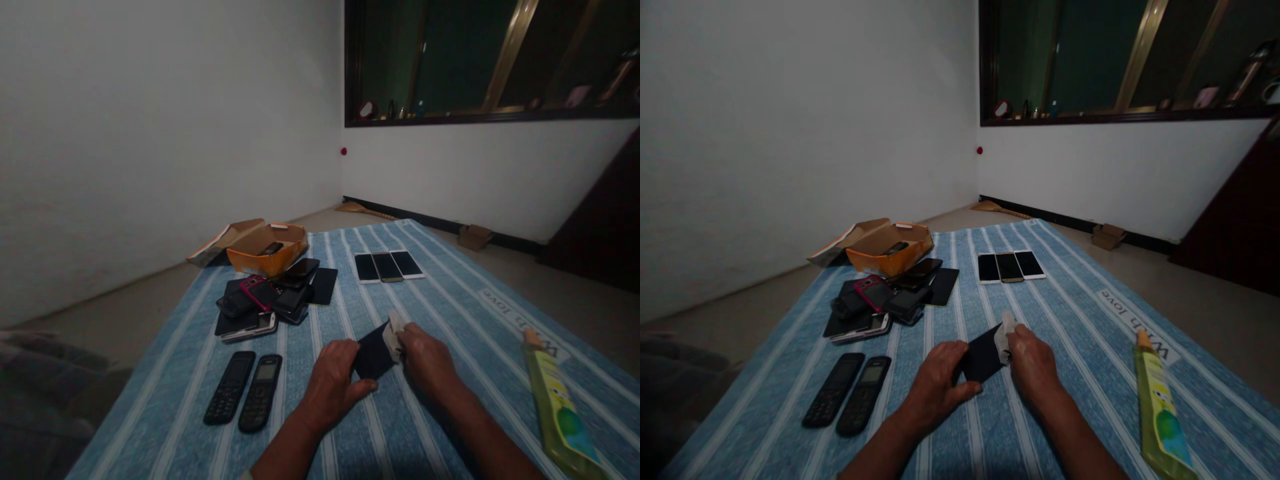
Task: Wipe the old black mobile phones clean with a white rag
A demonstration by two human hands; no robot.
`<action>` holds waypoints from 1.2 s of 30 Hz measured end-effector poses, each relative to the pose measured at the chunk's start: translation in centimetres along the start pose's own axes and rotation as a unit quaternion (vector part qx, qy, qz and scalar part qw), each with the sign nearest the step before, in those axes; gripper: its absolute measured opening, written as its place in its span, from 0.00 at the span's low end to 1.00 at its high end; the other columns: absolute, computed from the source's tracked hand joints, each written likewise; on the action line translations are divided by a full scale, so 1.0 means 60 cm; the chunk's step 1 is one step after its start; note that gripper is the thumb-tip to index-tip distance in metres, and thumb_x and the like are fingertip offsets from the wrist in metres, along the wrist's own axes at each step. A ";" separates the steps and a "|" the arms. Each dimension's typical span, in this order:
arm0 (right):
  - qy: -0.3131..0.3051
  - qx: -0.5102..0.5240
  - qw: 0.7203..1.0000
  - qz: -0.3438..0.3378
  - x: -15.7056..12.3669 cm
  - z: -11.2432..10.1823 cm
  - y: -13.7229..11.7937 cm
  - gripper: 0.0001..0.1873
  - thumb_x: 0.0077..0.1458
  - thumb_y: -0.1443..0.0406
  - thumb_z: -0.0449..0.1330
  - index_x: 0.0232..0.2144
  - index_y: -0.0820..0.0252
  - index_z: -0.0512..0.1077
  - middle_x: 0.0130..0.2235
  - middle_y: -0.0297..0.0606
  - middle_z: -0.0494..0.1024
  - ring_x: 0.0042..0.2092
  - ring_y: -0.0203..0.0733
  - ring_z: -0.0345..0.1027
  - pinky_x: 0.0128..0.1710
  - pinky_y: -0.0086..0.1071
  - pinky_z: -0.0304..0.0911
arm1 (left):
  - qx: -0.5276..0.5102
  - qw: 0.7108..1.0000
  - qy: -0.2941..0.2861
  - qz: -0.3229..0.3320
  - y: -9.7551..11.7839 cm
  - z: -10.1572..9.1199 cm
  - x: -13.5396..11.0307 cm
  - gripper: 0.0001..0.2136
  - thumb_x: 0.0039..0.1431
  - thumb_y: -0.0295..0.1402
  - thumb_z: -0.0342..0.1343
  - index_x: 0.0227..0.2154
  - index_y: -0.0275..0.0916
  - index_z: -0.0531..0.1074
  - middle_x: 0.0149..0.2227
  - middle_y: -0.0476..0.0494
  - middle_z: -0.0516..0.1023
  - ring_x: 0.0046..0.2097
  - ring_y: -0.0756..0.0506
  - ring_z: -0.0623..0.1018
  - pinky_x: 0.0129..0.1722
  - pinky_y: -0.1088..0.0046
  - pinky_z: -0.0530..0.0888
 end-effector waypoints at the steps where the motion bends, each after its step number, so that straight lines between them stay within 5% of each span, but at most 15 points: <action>1: -0.002 -0.001 1.000 -0.002 -0.003 0.004 -0.004 0.15 0.50 0.80 0.53 0.28 0.59 0.74 0.31 0.38 0.75 0.31 0.40 0.70 0.26 0.29 0.54 | 0.003 1.000 0.003 0.011 0.001 0.001 -0.001 0.25 0.47 0.41 0.67 0.47 0.39 0.70 0.44 0.37 0.77 0.45 0.36 0.75 0.46 0.56 0.71; 11: 0.080 0.077 0.980 -0.163 -0.038 -0.002 -0.148 0.14 0.55 0.78 0.52 0.34 0.62 0.75 0.35 0.43 0.78 0.37 0.46 0.70 0.37 0.36 0.64 | -0.022 0.998 0.033 0.040 0.004 -0.002 -0.007 0.32 0.52 0.30 0.62 0.59 0.40 0.57 0.48 0.38 0.75 0.48 0.38 0.75 0.48 0.56 0.73; 22: -0.058 0.034 0.998 0.007 0.006 0.017 0.000 0.16 0.57 0.78 0.51 0.33 0.59 0.76 0.38 0.42 0.78 0.41 0.46 0.70 0.42 0.37 0.59 | -0.031 0.999 0.035 0.010 -0.017 -0.002 -0.009 0.34 0.47 0.34 0.67 0.57 0.39 0.62 0.50 0.35 0.76 0.49 0.35 0.75 0.47 0.52 0.74; 28: 0.038 0.137 0.990 -0.026 -0.001 0.012 -0.013 0.23 0.55 0.80 0.47 0.46 0.61 0.73 0.42 0.46 0.78 0.43 0.46 0.72 0.43 0.38 0.63 | -0.035 0.997 0.068 0.025 -0.010 -0.013 -0.010 0.28 0.53 0.36 0.62 0.56 0.38 0.64 0.48 0.35 0.77 0.48 0.37 0.76 0.47 0.55 0.75; 32: 0.084 0.289 0.953 -0.044 -0.005 -0.002 -0.031 0.23 0.56 0.77 0.46 0.48 0.61 0.73 0.44 0.45 0.79 0.45 0.43 0.73 0.44 0.35 0.67 | -0.036 0.992 0.108 0.055 0.008 -0.033 -0.011 0.21 0.58 0.36 0.57 0.53 0.36 0.66 0.47 0.35 0.77 0.47 0.39 0.76 0.46 0.59 0.75; 36: 0.079 0.413 0.907 0.008 -0.005 -0.005 -0.035 0.22 0.54 0.73 0.49 0.47 0.59 0.75 0.44 0.42 0.80 0.45 0.43 0.75 0.45 0.35 0.69 | -0.029 0.991 0.115 0.064 0.015 -0.038 -0.012 0.18 0.60 0.33 0.55 0.52 0.36 0.66 0.46 0.36 0.78 0.46 0.40 0.77 0.45 0.62 0.76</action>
Point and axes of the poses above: each hand's wrist, its own x-axis towards the middle knuckle, its own z-axis out of the palm, y = z × x, the point moved 8 cm from there along x, towards the middle knuckle
